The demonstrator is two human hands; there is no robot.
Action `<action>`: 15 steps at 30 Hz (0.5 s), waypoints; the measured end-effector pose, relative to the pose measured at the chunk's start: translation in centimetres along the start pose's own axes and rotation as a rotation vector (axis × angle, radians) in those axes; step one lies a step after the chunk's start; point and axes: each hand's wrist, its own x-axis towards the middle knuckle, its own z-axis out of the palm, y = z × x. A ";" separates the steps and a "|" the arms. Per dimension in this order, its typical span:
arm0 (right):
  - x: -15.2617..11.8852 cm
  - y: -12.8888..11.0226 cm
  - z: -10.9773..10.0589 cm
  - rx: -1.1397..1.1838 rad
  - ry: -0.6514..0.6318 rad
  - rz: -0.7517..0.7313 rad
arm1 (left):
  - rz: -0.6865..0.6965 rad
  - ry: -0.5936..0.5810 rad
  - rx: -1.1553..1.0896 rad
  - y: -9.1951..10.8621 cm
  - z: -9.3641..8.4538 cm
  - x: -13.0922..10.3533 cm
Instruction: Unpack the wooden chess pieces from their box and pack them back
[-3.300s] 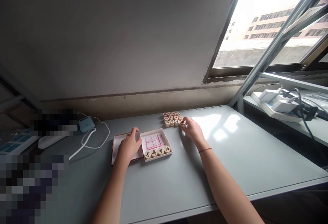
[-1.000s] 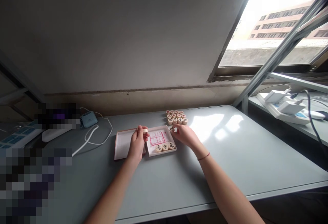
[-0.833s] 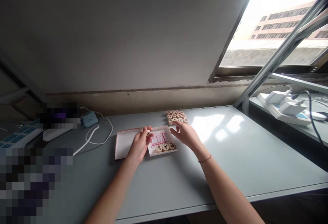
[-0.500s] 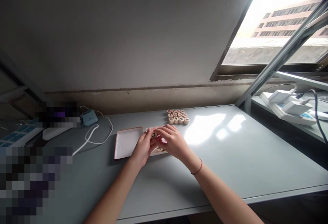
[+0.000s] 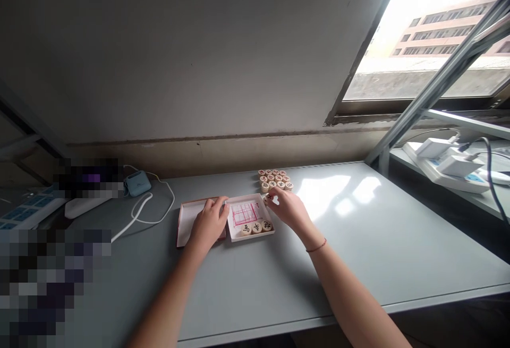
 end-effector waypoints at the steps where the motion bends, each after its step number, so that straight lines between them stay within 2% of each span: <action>1: 0.0 -0.1 0.2 -0.012 -0.016 -0.003 | 0.001 -0.037 0.020 0.0 0.1 0.0; 5: 0.0 -0.4 1.1 -0.023 -0.011 0.019 | 0.055 -0.097 0.061 0.4 0.8 -0.2; 15: 0.4 0.1 2.1 -0.018 0.055 0.051 | 0.029 -0.045 0.055 0.0 1.6 0.1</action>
